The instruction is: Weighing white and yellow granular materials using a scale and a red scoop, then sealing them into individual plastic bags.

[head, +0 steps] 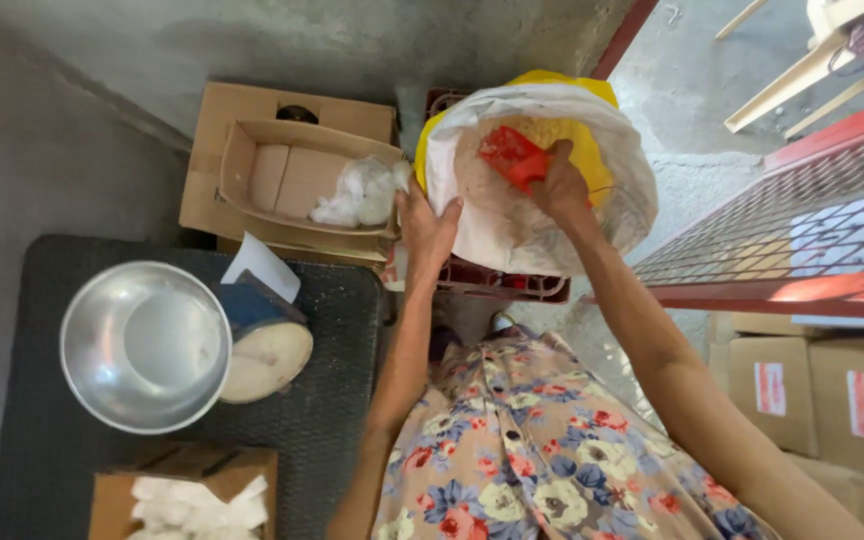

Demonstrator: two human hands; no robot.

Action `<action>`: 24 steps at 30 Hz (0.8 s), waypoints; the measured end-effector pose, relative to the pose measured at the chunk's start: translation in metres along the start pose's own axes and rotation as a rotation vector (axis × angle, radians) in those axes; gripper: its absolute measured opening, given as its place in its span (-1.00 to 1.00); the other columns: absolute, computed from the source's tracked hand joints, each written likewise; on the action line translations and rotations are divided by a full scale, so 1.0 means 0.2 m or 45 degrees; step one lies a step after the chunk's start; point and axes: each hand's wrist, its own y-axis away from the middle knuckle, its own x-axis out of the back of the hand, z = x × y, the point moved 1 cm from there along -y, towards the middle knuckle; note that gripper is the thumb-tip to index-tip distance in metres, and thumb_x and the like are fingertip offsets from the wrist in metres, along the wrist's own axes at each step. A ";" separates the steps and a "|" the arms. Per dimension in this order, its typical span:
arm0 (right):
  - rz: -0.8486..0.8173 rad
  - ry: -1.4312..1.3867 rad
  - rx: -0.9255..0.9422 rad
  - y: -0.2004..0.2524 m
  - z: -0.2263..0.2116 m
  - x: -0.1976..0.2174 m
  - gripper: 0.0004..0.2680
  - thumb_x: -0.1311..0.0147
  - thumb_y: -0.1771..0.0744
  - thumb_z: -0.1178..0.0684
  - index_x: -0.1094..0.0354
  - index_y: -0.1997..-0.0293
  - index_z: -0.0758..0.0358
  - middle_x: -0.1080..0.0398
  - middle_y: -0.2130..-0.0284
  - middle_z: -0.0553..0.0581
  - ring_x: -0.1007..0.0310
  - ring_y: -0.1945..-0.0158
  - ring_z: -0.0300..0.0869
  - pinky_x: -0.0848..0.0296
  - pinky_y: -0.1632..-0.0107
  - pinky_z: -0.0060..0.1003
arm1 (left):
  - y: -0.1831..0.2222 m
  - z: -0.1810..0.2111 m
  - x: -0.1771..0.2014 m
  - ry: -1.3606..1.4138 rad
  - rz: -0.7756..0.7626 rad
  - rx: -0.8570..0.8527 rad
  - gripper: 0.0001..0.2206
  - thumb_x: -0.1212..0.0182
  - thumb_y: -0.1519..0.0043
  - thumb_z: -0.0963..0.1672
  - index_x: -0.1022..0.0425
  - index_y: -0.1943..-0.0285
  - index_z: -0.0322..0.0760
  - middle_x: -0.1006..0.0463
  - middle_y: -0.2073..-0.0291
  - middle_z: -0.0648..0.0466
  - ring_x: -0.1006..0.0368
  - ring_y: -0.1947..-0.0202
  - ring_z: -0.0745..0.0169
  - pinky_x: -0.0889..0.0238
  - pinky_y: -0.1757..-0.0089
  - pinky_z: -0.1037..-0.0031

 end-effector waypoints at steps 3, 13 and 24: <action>-0.101 0.147 -0.202 0.03 0.02 0.04 -0.53 -0.28 -0.25 -0.06 -0.09 -0.10 0.44 -0.46 0.23 0.55 -0.47 0.10 0.36 -0.43 0.08 0.19 | 0.02 -0.04 -0.01 -0.028 -0.075 0.072 -0.19 -0.37 -0.08 -0.05 -0.09 -0.52 -0.41 -0.34 -0.16 -0.34 -0.29 -0.20 -0.42 -0.17 -0.19 0.04; 0.139 0.881 0.384 0.21 0.00 0.31 -0.72 0.04 -0.28 0.16 -0.32 -0.07 0.43 -0.47 0.55 0.26 -0.49 0.55 0.09 -0.38 0.53 0.04 | -0.06 -0.03 0.00 0.077 -0.144 0.107 -0.22 -0.41 -0.08 0.05 -0.19 -0.40 -0.45 -0.36 -0.10 -0.38 -0.30 -0.15 -0.43 -0.18 -0.11 0.04; -0.180 1.026 0.577 0.44 -0.06 0.17 -0.84 0.04 -0.30 0.09 -0.30 0.06 0.16 -0.42 0.64 0.11 -0.44 0.61 -0.07 -0.28 0.54 -0.09 | -0.06 -0.05 -0.05 0.267 -0.134 0.121 -0.51 -0.23 -0.17 -0.06 -0.41 -0.23 -0.49 -0.55 0.02 -0.34 -0.47 -0.02 -0.36 -0.28 -0.03 0.09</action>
